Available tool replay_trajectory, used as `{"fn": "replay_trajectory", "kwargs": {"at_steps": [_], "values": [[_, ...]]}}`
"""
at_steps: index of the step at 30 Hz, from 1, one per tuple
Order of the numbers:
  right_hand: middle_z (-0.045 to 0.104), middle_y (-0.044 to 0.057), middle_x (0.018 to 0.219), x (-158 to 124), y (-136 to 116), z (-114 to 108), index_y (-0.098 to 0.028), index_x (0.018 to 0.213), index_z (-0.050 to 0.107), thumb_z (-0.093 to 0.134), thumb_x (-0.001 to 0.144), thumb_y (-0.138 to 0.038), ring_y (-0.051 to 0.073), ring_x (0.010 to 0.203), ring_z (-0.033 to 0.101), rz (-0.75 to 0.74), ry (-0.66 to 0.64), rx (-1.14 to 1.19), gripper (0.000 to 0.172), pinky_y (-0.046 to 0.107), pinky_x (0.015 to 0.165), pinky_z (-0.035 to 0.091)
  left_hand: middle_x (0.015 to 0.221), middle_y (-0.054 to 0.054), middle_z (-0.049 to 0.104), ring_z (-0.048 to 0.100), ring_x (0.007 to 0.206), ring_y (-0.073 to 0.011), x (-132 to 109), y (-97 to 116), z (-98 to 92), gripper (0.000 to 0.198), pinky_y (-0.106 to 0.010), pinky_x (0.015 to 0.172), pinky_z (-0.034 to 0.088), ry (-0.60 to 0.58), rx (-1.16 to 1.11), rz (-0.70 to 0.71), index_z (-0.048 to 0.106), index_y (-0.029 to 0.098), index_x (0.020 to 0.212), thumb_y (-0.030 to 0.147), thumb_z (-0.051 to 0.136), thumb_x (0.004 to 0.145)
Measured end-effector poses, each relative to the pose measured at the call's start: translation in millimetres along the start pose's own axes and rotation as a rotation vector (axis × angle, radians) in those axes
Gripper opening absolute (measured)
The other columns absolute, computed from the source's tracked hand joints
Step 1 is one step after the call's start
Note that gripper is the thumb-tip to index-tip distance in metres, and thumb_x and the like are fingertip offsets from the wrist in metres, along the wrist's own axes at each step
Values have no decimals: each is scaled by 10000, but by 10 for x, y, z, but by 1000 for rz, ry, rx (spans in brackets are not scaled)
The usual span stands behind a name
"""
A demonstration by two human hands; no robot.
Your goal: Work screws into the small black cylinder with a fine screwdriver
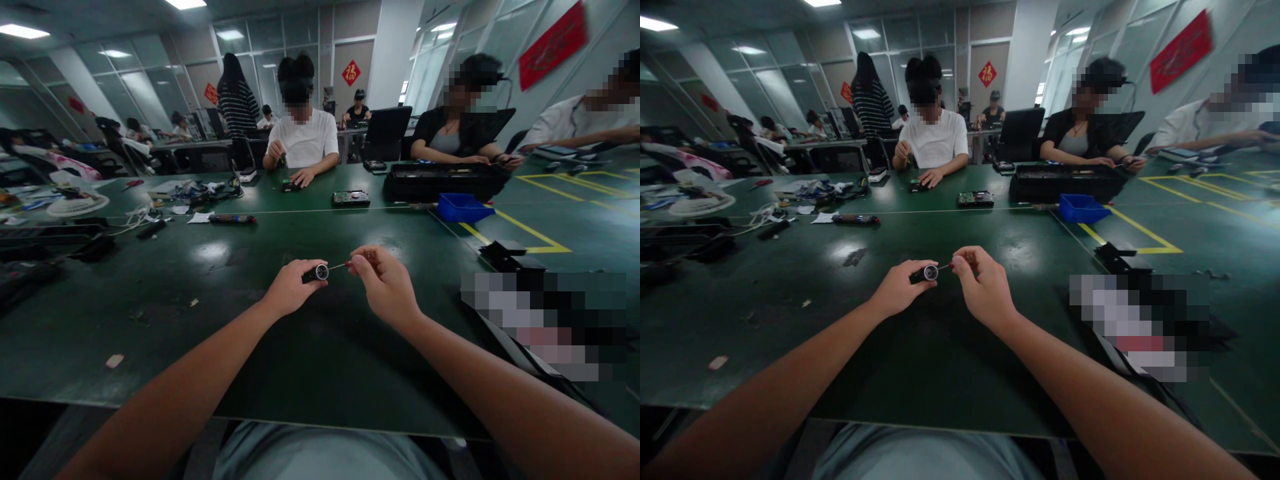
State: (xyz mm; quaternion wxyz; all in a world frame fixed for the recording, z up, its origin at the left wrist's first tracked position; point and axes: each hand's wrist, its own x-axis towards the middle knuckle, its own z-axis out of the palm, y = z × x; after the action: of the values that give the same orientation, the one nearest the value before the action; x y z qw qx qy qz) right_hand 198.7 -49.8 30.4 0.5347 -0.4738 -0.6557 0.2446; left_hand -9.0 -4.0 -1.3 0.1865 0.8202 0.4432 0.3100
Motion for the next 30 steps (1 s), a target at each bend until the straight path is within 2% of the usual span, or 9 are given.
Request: {"fn": "replay_trajectory", "kwargs": {"at_steps": [5, 10, 13, 15, 23, 30], "values": [[689, 41, 783, 62, 106, 38, -205, 913, 644, 501, 954, -428, 185, 731, 663, 109, 51, 124, 269, 347, 713, 524, 1185, -47, 704, 630, 1074, -239, -3, 29, 0, 404, -414, 959, 481, -9, 13, -3, 659, 257, 1248, 291, 732, 852], [635, 24, 756, 159, 294, 71, -206, 843, 624, 585, 886, -467, 166, 677, 620, 312, 128, 463, 267, 363, 718, 564, 1189, -42, 702, 633, 1081, -223, 3, 48, -28, 392, -396, 971, 478, -12, -22, 34, 659, 260, 1248, 268, 721, 861], [581, 9, 687, 210, 337, 51, -210, 779, 607, 610, 866, -434, 153, 611, 575, 470, 89, 610, 241, 383, 732, 586, 1197, -40, 701, 629, 1093, -221, 15, 49, -58, 380, -395, 982, 469, -3, -11, 60, 666, 259, 1236, 269, 722, 861], [554, 1, 649, 225, 330, 33, -218, 753, 592, 606, 865, -430, 152, 573, 549, 505, 78, 628, 240, 402, 741, 595, 1192, -43, 703, 629, 1090, -228, 22, 48, -70, 378, -404, 979, 469, 4, 13, 54, 668, 260, 1233, 275, 724, 859], [616, 24, 767, 168, 281, 42, -225, 866, 571, 537, 905, -487, 162, 666, 605, 296, 143, 416, 268, 362, 701, 568, 1152, -51, 711, 630, 1058, -237, 24, 77, -86, 377, -413, 959, 474, -1, 36, 13, 673, 249, 1220, 283, 731, 850], [648, 25, 777, 99, 161, 22, -208, 912, 602, 504, 957, -432, 165, 698, 617, 122, 132, 179, 249, 342, 685, 511, 1140, -46, 715, 636, 1038, -235, 21, 91, -91, 378, -405, 946, 474, 6, 36, 25, 672, 247, 1218, 295, 735, 848]]}}
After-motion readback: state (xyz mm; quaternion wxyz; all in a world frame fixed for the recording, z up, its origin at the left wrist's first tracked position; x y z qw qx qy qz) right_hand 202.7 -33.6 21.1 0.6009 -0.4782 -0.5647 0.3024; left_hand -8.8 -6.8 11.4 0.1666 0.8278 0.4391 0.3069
